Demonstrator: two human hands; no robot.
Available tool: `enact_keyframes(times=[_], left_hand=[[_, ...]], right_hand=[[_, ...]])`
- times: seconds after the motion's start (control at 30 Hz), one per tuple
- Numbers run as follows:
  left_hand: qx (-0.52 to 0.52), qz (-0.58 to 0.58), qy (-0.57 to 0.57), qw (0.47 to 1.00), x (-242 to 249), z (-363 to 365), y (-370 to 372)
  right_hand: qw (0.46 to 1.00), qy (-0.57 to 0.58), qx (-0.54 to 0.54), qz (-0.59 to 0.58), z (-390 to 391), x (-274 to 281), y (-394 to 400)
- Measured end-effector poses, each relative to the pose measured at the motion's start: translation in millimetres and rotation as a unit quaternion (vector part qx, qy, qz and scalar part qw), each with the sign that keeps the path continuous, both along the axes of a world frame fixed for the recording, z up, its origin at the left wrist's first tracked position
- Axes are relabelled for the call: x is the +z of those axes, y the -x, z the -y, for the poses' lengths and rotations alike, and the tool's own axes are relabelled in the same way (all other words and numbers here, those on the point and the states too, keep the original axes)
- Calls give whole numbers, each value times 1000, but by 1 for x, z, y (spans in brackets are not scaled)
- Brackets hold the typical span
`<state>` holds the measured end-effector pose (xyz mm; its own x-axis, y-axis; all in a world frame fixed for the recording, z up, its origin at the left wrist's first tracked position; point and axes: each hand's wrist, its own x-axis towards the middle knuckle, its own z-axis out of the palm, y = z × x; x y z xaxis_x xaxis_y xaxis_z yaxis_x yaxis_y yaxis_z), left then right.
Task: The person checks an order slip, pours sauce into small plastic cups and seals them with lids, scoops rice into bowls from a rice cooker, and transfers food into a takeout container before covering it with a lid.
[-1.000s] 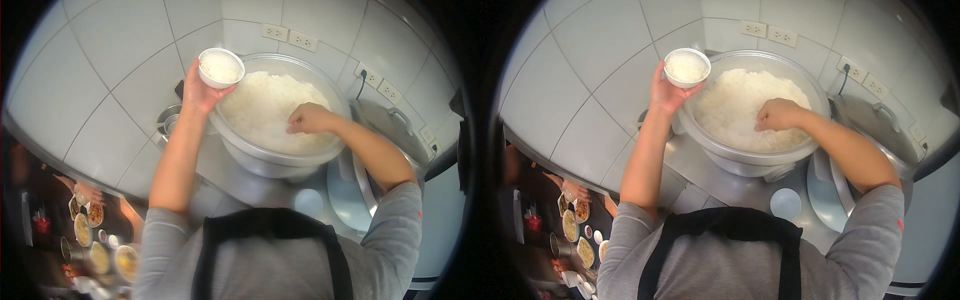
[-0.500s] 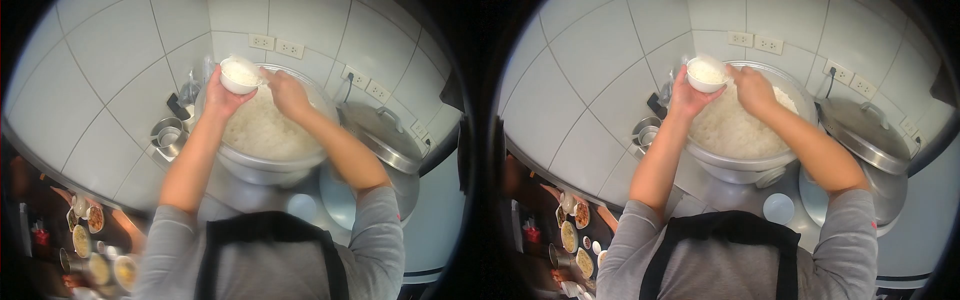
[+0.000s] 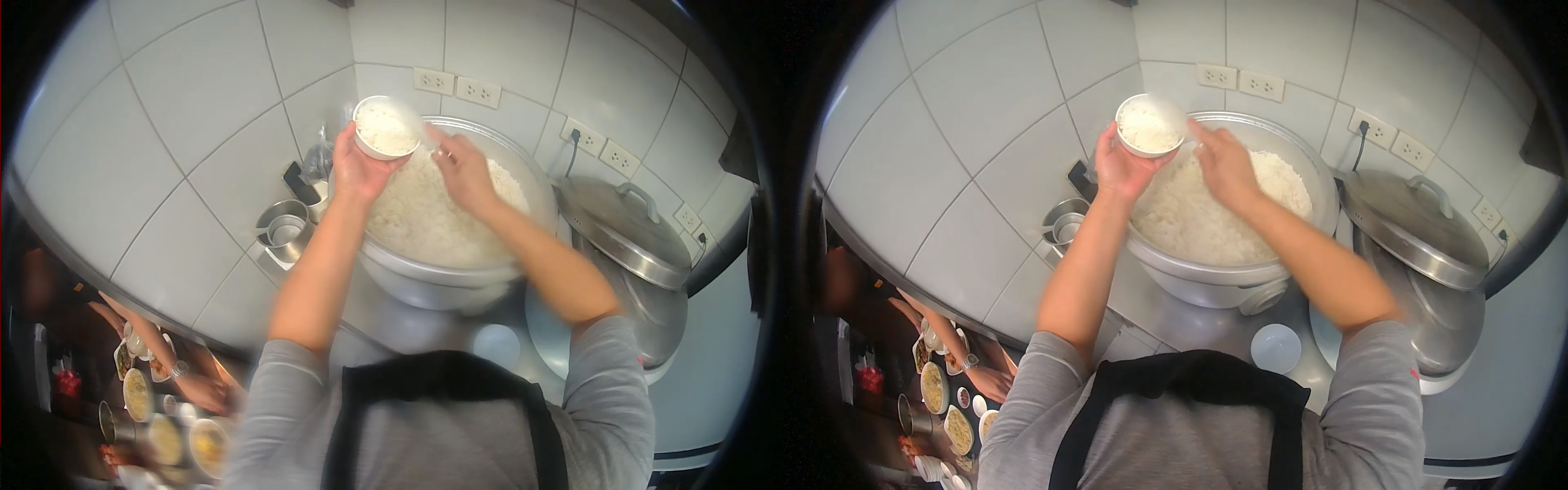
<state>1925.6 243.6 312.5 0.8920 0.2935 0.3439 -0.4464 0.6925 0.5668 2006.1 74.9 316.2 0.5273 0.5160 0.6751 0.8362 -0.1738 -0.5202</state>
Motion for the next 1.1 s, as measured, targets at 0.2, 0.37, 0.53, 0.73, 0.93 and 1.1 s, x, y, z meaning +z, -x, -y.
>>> enact_keyframes(times=[0.2, 0.37, 0.53, 0.73, 0.93, 1.1], left_hand=[[16, 1, 6, 1000, -2, 2, 4], [11, 3, -16, 1000, -1, -1, 6], [53, -1, -13, 999, 3, 8, 12], [134, 12, 35, 990, -2, 30, 20], [129, 23, 48, 990, 7, 50, 66], [121, 14, 69, 990, -4, 63, 130]], right_hand=[[993, -60, 8, -104, -3, 4, -4], [999, 33, 8, -3, 0, 22, 4], [988, 122, -12, 92, 14, 54, 11], [939, 94, -91, 319, 11, 35, 31], [932, 50, 15, 358, 18, 42, 37], [896, -36, 129, 424, 24, 63, 53]])
